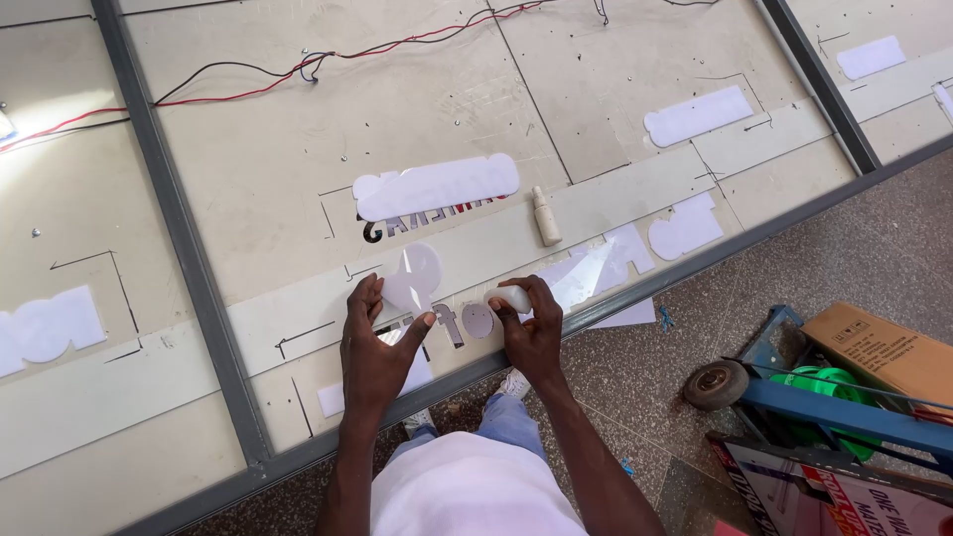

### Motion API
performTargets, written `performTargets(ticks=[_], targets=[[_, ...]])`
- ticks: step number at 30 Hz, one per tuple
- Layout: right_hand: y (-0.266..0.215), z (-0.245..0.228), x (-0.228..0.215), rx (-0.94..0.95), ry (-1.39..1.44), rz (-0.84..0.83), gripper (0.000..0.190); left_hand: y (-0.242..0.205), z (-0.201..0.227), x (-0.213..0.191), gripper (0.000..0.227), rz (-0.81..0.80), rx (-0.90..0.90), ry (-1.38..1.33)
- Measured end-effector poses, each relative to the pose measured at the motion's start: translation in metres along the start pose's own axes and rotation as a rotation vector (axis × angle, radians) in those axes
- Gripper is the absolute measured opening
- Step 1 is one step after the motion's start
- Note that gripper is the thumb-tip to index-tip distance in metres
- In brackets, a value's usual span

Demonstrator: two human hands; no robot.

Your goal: The person applies glue from a small bottle onto white cut-out letters and shapes on a large flat board. They carefully position and press the pieces into place to form words, including 'CAMERAS' and 'IT', on the surface.

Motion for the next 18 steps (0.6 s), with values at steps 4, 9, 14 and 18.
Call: performTargets(ticks=[4, 9, 14, 18], targets=[[-0.002, 0.005, -0.001, -0.012, -0.027, 0.019, 0.018, 0.001, 0.003, 0.0, 0.104, 0.007, 0.015, 0.002], [0.001, -0.002, -0.006, -0.003, -0.049, 0.044, 0.018, 0.001, 0.003, 0.0, 0.104, 0.003, 0.013, 0.013], [0.001, 0.004, -0.011, 0.015, -0.038, 0.043, 0.018, 0.001, 0.004, -0.001, 0.104, 0.001, 0.006, 0.017], [0.001, 0.006, -0.011, 0.026, -0.026, 0.038, 0.019, 0.002, 0.003, 0.0, 0.103, 0.003, 0.017, 0.025]])
Point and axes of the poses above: each hand's wrist, its own y-axis towards the middle knuckle, its own x-axis out of the palm, z = x × y, the point moved 4 cm from there along y, towards the middle knuckle, and after that the axes turned 7 degrees about -y, right-handed, at the moved point
